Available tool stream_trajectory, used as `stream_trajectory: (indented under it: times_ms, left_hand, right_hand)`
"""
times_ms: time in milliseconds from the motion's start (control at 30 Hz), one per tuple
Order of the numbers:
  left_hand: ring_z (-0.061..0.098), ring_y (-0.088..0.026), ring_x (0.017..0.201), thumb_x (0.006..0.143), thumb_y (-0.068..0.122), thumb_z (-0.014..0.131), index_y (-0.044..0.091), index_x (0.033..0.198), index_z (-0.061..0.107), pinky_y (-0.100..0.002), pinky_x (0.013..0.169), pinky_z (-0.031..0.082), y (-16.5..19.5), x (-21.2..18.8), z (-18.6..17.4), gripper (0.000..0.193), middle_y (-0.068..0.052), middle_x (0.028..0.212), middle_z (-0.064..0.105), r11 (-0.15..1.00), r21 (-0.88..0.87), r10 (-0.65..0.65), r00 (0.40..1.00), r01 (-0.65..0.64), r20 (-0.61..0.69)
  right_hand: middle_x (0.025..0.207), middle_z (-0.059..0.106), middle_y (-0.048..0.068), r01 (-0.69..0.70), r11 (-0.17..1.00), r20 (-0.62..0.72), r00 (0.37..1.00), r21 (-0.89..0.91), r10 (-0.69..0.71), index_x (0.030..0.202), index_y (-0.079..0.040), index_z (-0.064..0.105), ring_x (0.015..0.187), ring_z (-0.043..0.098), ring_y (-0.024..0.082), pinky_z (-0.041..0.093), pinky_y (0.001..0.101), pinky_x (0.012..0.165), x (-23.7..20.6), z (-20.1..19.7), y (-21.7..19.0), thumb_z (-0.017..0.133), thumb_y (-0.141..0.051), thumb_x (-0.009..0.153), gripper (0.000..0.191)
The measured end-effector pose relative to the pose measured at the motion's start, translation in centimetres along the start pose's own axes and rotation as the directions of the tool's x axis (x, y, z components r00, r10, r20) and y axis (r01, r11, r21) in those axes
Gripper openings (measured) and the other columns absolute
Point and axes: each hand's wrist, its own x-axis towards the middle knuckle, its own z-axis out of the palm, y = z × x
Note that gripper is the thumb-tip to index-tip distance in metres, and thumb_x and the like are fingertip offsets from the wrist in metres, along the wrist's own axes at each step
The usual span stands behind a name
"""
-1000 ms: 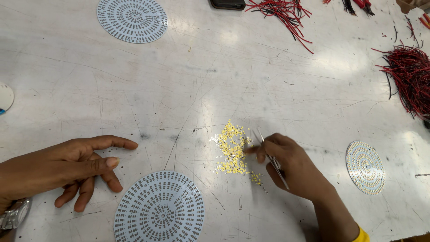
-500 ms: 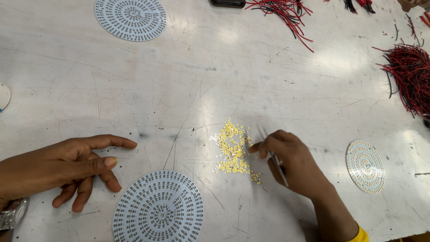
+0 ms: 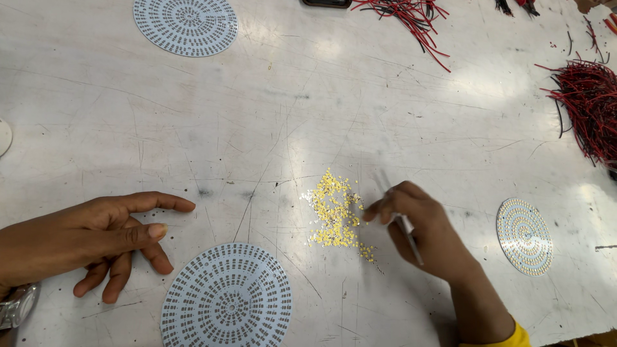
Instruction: The person uses tweezers to pick up small yellow LED components from a pile on the table and places them into empty slots on a circular LED board. The person repeats this process, filling the board with LEDs one by one.
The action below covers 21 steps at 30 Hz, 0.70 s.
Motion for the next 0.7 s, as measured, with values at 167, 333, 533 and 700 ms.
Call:
stream_trajectory:
  times_ms: [167, 333, 533, 700]
  left_hand:
    - [0.072, -0.026, 0.038, 0.098, 0.040, 0.058, 0.019, 0.149, 0.037, -0.033, 0.028, 0.050, -0.08, 0.03, 0.02, 0.059, -0.022, 0.091, 0.074, 0.998, -0.008, 0.058, 0.998, -0.057, 0.037]
    - [0.070, -0.026, 0.039, 0.101, 0.043, 0.058, 0.021, 0.148, 0.038, -0.033, 0.029, 0.048, 0.19, -0.20, 0.04, 0.056, -0.021, 0.090, 0.073, 1.000, 0.000, 0.007, 1.000, -0.007, 0.004]
    - [0.071, -0.026, 0.038, 0.096, 0.042, 0.056, 0.021, 0.148, 0.038, -0.033, 0.029, 0.049, 0.26, -0.20, 0.12, 0.059, -0.021, 0.090, 0.074, 1.000, 0.012, 0.018, 1.000, -0.018, 0.011]
    - [0.070, -0.026, 0.038, 0.099, 0.044, 0.058, 0.021, 0.148, 0.039, -0.033, 0.029, 0.049, 0.08, -0.07, 0.06, 0.057, -0.021, 0.090, 0.074, 1.000, 0.000, 0.023, 1.000, -0.023, 0.009]
  right_hand:
    - [0.084, 0.074, 0.003, -0.022, 1.000, -0.051, 0.998, -0.018, 0.021, 0.082, -0.009, 0.051, 0.091, 0.071, 0.018, 0.057, 0.0313, 0.076, -0.42, -0.64, 0.42, 0.057, 0.018, 0.076, 0.028]
    - [0.088, 0.073, 0.006, -0.034, 0.998, 0.010, 0.999, 0.045, 0.034, 0.082, -0.008, 0.053, 0.091, 0.073, 0.019, 0.058, 0.0314, 0.075, -0.25, -0.18, 0.22, 0.055, 0.019, 0.074, 0.028]
    - [0.082, 0.074, 0.004, -0.117, 0.993, 0.097, 0.989, 0.008, 0.116, 0.079, -0.008, 0.057, 0.085, 0.071, 0.019, 0.056, 0.0321, 0.071, -0.29, 0.00, 0.50, 0.059, 0.019, 0.072, 0.028]
    - [0.093, 0.067, 0.007, -0.067, 0.995, 0.022, 0.998, 0.070, 0.065, 0.084, -0.007, 0.054, 0.100, 0.076, 0.021, 0.057, 0.0339, 0.081, -0.16, 0.16, 0.23, 0.053, 0.019, 0.075, 0.028]
